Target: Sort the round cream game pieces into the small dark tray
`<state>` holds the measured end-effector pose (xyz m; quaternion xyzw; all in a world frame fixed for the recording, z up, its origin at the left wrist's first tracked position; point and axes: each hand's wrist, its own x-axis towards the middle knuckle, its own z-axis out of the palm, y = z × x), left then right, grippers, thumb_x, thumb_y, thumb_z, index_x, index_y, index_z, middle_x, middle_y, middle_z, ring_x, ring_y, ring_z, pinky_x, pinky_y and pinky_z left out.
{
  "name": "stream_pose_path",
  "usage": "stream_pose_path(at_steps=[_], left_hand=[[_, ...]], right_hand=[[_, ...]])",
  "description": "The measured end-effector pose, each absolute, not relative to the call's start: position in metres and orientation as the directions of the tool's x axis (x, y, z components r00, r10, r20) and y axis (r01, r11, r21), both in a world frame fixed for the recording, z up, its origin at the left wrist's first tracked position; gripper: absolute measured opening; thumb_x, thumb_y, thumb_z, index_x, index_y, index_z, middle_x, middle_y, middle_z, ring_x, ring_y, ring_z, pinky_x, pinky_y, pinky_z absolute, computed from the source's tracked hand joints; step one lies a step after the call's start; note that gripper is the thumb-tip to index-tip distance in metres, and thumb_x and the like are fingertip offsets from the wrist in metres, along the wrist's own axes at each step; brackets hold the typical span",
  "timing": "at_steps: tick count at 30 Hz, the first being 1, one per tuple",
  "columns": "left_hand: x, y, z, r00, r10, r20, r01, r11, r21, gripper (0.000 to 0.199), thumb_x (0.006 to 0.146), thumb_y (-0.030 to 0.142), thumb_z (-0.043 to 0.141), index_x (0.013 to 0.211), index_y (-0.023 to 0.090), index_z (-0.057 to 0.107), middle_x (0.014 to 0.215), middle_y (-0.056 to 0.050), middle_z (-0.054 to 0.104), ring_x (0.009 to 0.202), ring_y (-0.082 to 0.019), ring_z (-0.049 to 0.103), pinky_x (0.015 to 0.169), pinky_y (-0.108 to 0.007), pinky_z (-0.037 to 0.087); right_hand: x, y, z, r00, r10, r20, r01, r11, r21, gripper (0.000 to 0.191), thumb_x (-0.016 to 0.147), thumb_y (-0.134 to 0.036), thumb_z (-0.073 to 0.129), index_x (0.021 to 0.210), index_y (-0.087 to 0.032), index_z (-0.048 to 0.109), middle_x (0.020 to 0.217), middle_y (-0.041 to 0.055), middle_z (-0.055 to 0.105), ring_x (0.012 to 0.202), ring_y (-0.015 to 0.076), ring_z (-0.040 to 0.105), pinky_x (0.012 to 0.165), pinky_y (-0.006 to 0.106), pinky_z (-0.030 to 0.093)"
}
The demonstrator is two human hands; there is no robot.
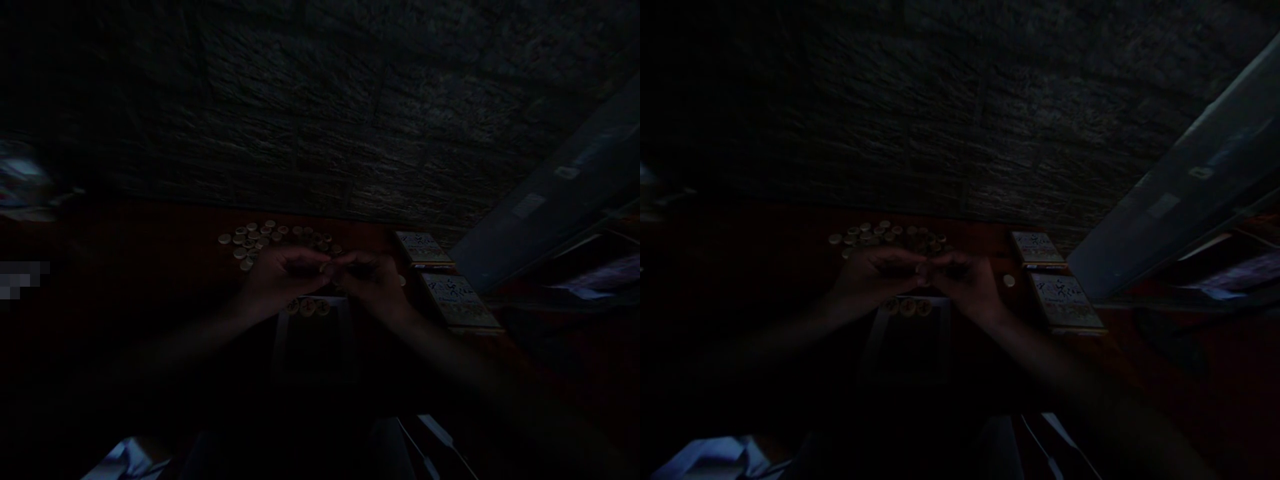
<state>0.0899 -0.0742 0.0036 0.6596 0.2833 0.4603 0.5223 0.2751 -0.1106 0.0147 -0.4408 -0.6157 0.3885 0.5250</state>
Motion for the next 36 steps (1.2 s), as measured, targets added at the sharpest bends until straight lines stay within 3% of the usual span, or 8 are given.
stream_pose_path(at_steps=[8,13,22,30,36], left_hand=[[0.0897,-0.0754,0.0046,0.398,0.887,0.234,-0.142,-0.192,0.971,0.03,0.072,0.023,0.088,0.101,0.019,0.081,0.098,-0.007,0.082,0.086,-0.022,0.08,0.081,-0.032,0.065],[0.0879,-0.0778,0.0104,0.404,0.904,0.141,-0.159,-0.083,0.984,0.028,0.075,0.027,0.085,0.101,0.019,0.081,0.093,-0.007,0.083,0.079,-0.022,0.08,0.08,-0.036,0.066],[0.0881,-0.0753,0.0108,0.382,0.905,0.188,-0.163,-0.134,0.977,0.018,0.079,0.026,0.081,0.095,0.018,0.079,0.086,-0.005,0.082,0.072,-0.019,0.079,0.069,-0.029,0.065],[0.0907,-0.0761,0.0071,0.399,0.868,0.297,-0.105,-0.279,0.955,0.015,0.077,0.021,0.083,0.091,0.018,0.079,0.085,-0.004,0.082,0.075,-0.016,0.078,0.071,-0.024,0.063],[0.0919,-0.0746,0.0034,0.408,0.842,0.354,-0.092,-0.348,0.933,0.024,0.075,0.02,0.084,0.097,0.014,0.078,0.091,-0.008,0.082,0.082,-0.02,0.079,0.074,-0.027,0.063]], right_hand=[[0.2793,-0.1083,0.0115,-0.034,0.959,0.281,0.103,0.283,-0.954,0.015,0.08,-0.039,0.082,0.083,-0.024,0.082,0.076,0.0012,0.079,0.068,0.0151,0.072,0.066,0.026,0.056],[0.2806,-0.1096,0.0128,-0.029,0.96,0.28,0.166,0.281,-0.945,0.014,0.082,-0.035,0.078,0.088,-0.024,0.083,0.08,0.0027,0.08,0.073,0.0185,0.074,0.067,0.029,0.058],[0.2817,-0.1101,0.0114,-0.069,0.943,0.324,0.194,0.331,-0.923,0.016,0.079,-0.029,0.078,0.094,-0.026,0.083,0.09,0.003,0.082,0.082,0.0201,0.077,0.076,0.033,0.061],[0.2789,-0.1085,0.0093,-0.078,0.934,0.349,0.165,0.357,-0.919,0.014,0.082,-0.039,0.082,0.087,-0.026,0.083,0.083,0.0023,0.081,0.075,0.0184,0.076,0.073,0.03,0.061],[0.2791,-0.1088,0.0092,-0.067,0.918,0.391,0.209,0.396,-0.894,0.021,0.08,-0.044,0.083,0.085,-0.024,0.082,0.082,0.0028,0.081,0.073,0.0185,0.075,0.072,0.029,0.06]])
